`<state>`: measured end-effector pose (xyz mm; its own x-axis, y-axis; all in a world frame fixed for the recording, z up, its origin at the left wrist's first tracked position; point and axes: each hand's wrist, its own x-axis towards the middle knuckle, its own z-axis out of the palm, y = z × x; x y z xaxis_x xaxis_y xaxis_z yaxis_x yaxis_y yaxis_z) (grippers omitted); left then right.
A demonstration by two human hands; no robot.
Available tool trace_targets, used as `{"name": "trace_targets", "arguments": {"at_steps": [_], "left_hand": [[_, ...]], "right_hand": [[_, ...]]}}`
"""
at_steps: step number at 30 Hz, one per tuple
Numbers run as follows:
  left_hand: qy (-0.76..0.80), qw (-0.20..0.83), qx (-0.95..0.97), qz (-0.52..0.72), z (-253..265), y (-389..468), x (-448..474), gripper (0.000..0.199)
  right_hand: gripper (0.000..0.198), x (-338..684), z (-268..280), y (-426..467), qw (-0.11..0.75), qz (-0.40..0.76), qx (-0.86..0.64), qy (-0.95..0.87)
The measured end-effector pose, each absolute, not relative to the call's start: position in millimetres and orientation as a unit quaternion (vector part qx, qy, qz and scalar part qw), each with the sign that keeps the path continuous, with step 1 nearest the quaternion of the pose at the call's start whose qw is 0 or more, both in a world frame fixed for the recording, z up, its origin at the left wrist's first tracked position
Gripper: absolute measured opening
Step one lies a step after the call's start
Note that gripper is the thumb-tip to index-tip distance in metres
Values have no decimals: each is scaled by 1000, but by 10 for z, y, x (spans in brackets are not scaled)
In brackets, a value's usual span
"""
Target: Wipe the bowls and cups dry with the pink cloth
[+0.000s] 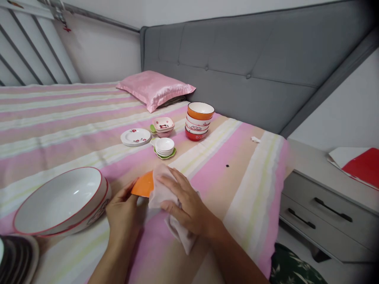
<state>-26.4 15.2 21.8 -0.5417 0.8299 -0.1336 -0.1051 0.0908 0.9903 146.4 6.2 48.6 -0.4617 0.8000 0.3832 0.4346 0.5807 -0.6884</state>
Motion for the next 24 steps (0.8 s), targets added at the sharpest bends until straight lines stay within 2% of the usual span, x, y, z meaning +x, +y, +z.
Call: {"name": "trace_targets", "arguments": {"at_steps": [3, 7, 9, 11, 16, 24], "left_hand": [[643, 363, 272, 617, 246, 142, -220, 39], [670, 200, 270, 662, 252, 86, -135, 29], [662, 172, 315, 658, 254, 48, -92, 24], [644, 224, 368, 632, 264, 21, -53, 26], [498, 499, 332, 626, 314, 29, 4, 35], [407, 573, 295, 647, 468, 30, -3, 17]], "right_hand": [[58, 1516, 438, 114, 369, 296, -385, -793], [56, 1569, 350, 197, 423, 322, -379, -757], [54, 1579, 322, 222, 442, 326, -376, -747], [52, 1579, 324, 226, 448, 327, -371, -745], [44, 1552, 409, 179, 438, 331, -351, -758], [37, 1546, 380, 171, 475, 345, -340, -735]]}}
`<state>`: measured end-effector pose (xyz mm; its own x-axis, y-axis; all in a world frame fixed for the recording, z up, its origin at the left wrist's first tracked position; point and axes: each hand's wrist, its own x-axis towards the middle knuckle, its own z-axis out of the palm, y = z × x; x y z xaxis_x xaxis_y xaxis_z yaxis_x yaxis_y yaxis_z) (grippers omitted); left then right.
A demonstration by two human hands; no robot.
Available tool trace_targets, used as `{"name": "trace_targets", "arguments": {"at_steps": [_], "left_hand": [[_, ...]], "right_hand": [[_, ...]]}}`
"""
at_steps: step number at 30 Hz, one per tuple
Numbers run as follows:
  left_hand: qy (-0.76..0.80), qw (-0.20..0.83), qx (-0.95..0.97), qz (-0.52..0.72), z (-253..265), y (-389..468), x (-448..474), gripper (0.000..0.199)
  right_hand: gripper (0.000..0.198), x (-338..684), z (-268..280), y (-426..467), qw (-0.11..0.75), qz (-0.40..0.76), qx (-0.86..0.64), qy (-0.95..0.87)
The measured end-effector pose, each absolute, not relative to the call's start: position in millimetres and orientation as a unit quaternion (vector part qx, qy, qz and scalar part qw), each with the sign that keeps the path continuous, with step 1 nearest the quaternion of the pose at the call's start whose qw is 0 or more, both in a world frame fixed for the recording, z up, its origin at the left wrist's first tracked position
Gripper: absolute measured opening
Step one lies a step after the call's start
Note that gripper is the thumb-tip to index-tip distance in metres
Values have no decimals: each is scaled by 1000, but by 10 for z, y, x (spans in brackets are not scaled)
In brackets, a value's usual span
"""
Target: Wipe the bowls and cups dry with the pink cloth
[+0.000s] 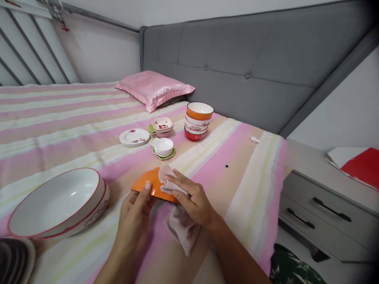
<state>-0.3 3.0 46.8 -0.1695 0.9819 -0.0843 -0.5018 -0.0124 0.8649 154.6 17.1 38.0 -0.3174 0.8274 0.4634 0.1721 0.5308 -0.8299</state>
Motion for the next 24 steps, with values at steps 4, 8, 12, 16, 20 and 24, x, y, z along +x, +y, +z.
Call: {"name": "trace_targets", "arguments": {"at_steps": [4, 8, 12, 16, 20, 24], "left_hand": [[396, 613, 257, 634, 562, 2, 17, 23], [399, 641, 264, 601, 602, -21, -1, 35], [392, 667, 345, 532, 604, -58, -86, 39], [355, 725, 423, 413, 612, -79, -204, 31], [340, 740, 435, 384, 598, -62, -286, 27], [368, 729, 382, 433, 564, -41, -305, 32]], "right_hand": [[33, 1546, 314, 192, 515, 377, -369, -675], [32, 1540, 223, 260, 586, 398, -403, -580], [38, 1565, 138, 363, 670, 434, -416, -436], [48, 1621, 135, 433, 726, 462, -409, -303], [55, 1690, 165, 458, 748, 428, -454, -228], [58, 1691, 250, 371, 756, 378, -459, -275]]}}
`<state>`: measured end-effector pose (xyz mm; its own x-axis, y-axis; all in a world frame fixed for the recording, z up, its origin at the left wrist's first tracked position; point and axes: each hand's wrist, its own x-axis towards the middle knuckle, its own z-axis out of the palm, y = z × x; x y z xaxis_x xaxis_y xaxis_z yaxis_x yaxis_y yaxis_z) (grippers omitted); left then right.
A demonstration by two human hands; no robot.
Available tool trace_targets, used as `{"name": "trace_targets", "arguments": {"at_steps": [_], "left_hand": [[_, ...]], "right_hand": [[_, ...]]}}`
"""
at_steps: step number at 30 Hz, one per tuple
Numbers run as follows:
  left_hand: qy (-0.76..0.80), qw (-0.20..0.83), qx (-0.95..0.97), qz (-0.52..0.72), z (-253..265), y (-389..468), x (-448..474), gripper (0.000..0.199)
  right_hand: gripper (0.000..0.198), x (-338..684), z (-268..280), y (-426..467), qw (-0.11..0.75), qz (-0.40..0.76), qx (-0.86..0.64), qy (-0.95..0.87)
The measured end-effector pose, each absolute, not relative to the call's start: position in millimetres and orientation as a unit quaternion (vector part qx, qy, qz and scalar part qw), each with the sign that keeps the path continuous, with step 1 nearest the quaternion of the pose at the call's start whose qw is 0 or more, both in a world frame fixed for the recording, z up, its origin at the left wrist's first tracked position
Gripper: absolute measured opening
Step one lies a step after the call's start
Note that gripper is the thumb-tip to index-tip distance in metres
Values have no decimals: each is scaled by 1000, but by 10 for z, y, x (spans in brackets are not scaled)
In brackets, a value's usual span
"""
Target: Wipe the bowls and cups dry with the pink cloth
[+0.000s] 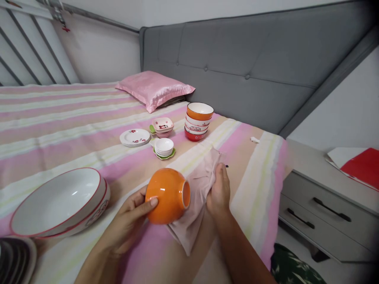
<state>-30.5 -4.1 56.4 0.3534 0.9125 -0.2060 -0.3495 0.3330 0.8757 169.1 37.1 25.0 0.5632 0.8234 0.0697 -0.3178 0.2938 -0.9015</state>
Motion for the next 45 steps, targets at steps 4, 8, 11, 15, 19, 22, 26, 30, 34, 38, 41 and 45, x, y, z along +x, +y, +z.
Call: {"name": "trace_targets", "arguments": {"at_steps": [4, 8, 11, 15, 19, 22, 26, 30, 34, 38, 41, 45], "left_hand": [[362, 741, 361, 436, 557, -39, -284, 32], [364, 722, 373, 455, 535, -64, -302, 28], [391, 704, 395, 443, 463, -96, -353, 31], [440, 644, 447, 438, 370, -130, -400, 33], [416, 658, 518, 354, 436, -118, -361, 23], [330, 709, 545, 304, 535, -99, -301, 17], [249, 752, 553, 256, 570, -83, -291, 20], [219, 760, 573, 216, 551, -56, -338, 24], [201, 753, 595, 198, 578, -36, -354, 26], [229, 748, 590, 201, 597, -51, -369, 29], [254, 751, 568, 220, 589, -64, -392, 30], [285, 757, 525, 266, 571, -46, -402, 27]], "right_hand": [[42, 1553, 444, 125, 673, 288, -410, -543], [35, 1376, 590, -80, 441, 129, -311, -832], [36, 1318, 608, -106, 355, 61, -319, -877], [39, 1334, 615, -77, 357, 52, -346, -866], [37, 1378, 670, -89, 375, 90, -376, -843], [36, 1433, 698, -82, 402, 149, -398, -811], [34, 1509, 635, 11, 458, 307, -397, -734], [37, 1540, 448, 162, 504, 540, -392, -549], [47, 1556, 275, 252, 451, 675, -469, -347], [47, 1550, 238, 250, 455, 691, -476, -298], [42, 1530, 300, 217, 516, 635, -429, -383], [38, 1519, 457, 132, 534, 474, -382, -588]]}}
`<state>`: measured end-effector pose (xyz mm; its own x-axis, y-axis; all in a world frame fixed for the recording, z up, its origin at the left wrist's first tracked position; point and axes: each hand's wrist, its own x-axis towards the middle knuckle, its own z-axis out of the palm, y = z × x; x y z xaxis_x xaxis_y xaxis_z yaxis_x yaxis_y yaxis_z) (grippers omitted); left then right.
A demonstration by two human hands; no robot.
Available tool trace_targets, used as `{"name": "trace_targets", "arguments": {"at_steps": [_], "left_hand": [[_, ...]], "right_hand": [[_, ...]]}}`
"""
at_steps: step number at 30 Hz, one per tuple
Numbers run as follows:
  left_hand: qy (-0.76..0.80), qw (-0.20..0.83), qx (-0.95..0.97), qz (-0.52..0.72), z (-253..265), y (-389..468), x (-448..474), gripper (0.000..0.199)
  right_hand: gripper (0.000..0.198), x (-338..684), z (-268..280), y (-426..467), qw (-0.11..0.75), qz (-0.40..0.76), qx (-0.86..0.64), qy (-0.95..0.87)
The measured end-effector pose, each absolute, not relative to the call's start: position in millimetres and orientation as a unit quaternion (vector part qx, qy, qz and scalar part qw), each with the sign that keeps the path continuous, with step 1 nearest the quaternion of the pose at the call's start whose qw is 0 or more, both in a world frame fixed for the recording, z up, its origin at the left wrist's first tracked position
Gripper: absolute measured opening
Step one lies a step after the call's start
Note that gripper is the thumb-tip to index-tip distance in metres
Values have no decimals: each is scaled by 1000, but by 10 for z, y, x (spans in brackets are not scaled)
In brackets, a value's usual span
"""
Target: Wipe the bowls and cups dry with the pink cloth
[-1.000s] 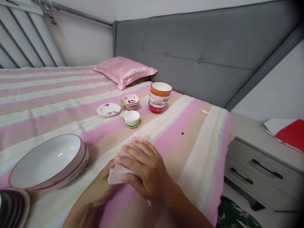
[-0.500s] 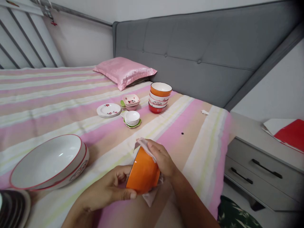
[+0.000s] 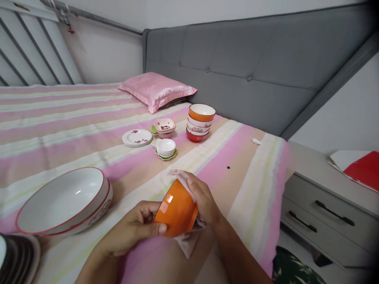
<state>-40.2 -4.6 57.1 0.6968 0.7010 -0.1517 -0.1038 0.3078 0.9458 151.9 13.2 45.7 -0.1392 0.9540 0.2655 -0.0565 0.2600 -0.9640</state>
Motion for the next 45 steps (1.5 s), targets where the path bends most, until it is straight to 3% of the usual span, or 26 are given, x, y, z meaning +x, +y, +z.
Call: {"name": "trace_targets", "arguments": {"at_steps": [7, 11, 16, 24, 30, 37, 45], "left_hand": [[331, 736, 475, 352, 500, -3, -389, 16], [412, 695, 416, 417, 452, -38, -433, 23], [422, 682, 415, 429, 519, -90, -400, 21], [312, 739, 505, 320, 574, -41, -362, 15], [295, 749, 497, 323, 540, -18, -367, 25], [326, 758, 426, 370, 515, 10, -364, 25], [353, 762, 336, 427, 512, 41, -328, 25]], "right_hand": [[39, 1396, 638, -91, 407, 126, -399, -812], [36, 1311, 657, -154, 350, 57, -368, -860], [35, 1298, 660, -142, 348, 44, -356, -866], [33, 1378, 667, -65, 417, 135, -400, -805], [33, 1462, 514, 100, 516, 331, -384, -690], [45, 1364, 295, 246, 591, 608, -335, -410], [50, 1338, 186, 280, 591, 654, -331, -337]]}}
